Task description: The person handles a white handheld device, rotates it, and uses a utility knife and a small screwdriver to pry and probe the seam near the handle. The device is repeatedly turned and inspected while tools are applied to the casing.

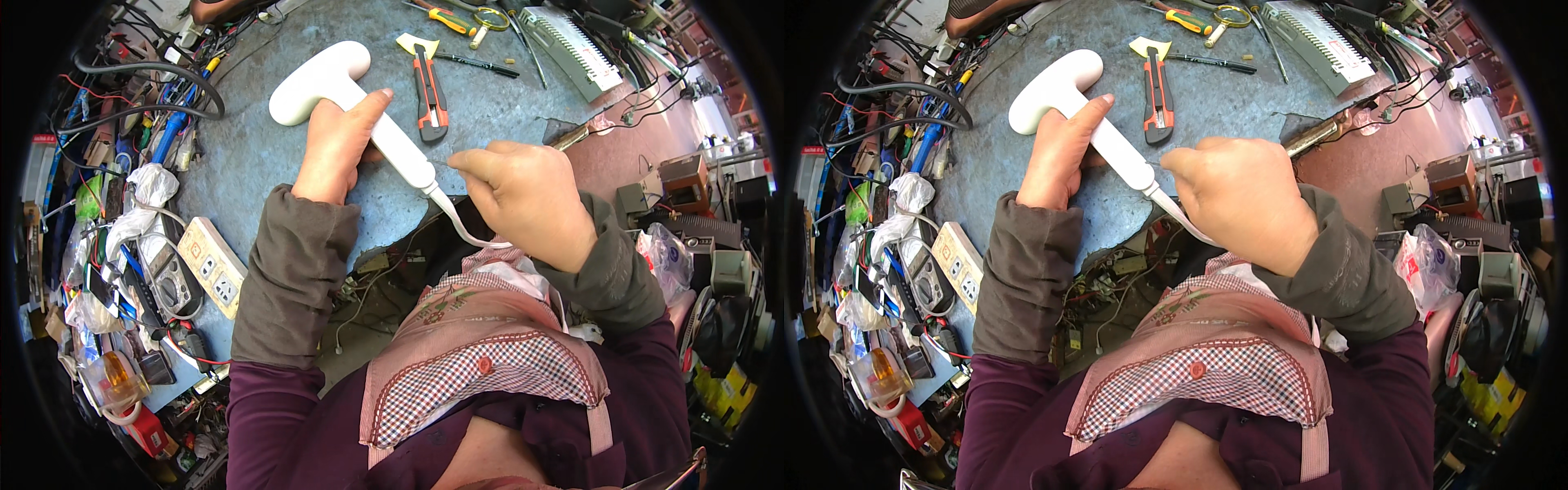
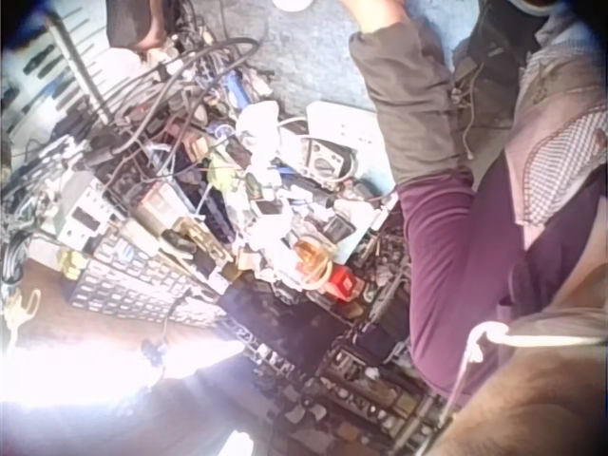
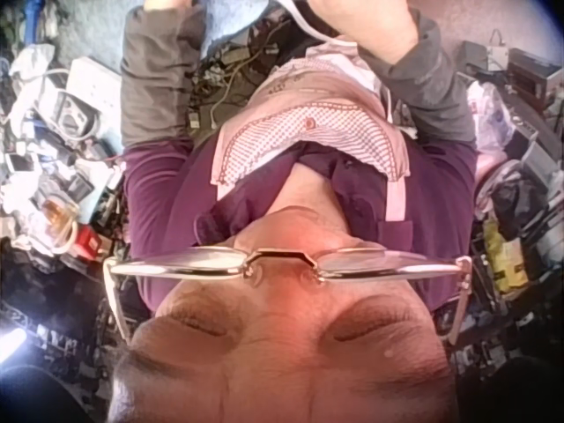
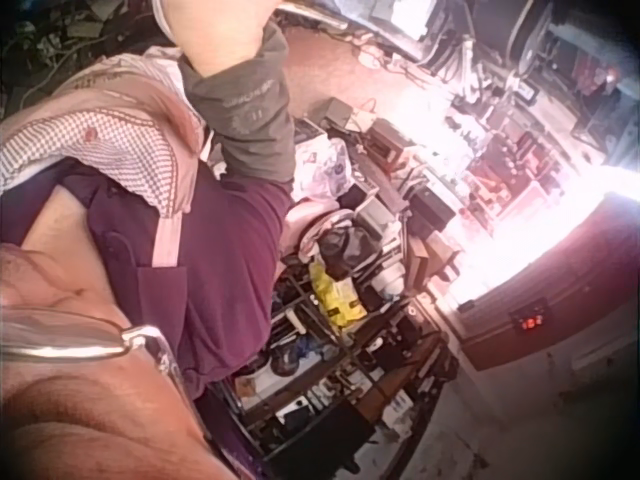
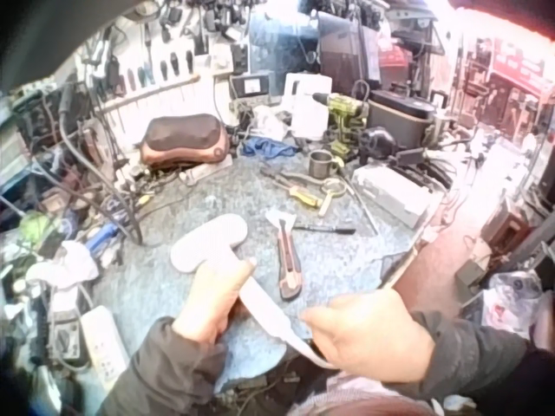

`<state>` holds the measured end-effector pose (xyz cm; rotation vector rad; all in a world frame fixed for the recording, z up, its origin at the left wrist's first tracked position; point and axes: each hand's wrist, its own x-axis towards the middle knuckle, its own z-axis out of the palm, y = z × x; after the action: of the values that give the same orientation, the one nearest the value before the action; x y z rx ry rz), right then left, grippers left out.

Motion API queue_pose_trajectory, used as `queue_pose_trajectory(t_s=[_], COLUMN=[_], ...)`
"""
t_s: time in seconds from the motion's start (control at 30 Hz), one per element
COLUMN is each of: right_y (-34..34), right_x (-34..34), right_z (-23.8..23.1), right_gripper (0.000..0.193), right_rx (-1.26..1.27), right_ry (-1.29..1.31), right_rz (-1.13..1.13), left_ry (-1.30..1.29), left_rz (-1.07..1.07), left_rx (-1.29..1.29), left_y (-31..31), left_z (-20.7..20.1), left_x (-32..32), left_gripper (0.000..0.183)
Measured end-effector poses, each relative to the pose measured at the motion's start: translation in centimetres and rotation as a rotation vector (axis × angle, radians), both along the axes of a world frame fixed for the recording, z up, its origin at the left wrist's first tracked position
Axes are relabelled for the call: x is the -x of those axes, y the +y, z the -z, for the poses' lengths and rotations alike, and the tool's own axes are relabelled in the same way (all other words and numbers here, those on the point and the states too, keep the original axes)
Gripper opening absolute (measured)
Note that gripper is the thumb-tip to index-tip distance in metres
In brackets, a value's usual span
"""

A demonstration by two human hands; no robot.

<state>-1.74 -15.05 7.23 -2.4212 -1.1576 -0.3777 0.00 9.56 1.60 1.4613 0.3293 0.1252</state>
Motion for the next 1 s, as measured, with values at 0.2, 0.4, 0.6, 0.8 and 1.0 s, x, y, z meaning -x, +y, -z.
queue_pose_trajectory(t_s=[0.2,0.4,0.6,0.8,1.0], right_y=[1.5,3.7,4.7,4.6,3.7], right_x=[0.7,-1.1,-4.1,-1.9,-6.0], right_z=[-1.7,-4.0,-4.9,-4.8,-3.6], right_gripper=[0.009,0.007,0.009,0.008,0.017], right_rx=[0.278,0.496,0.637,0.621,0.508], right_ry=[-0.082,-0.092,0.034,-0.045,0.218], right_rz=[-0.077,-0.24,-0.23,-0.235,-0.226], left_ry=[-0.016,-0.02,-0.013,-0.006,-0.032], left_rz=[-0.012,-0.022,-0.013,-0.034,-0.002], left_rx=[0.0,-0.023,-0.008,-0.014,-0.027], left_y=[-0.1,-0.3,-0.3,-0.6,-0.5], left_z=[0.3,0.3,0.4,0.4,0.4], left_x=[0.2,0.1,0.1,0.1,0.2], left_gripper=[0.044,0.04,0.039,0.042,0.053])
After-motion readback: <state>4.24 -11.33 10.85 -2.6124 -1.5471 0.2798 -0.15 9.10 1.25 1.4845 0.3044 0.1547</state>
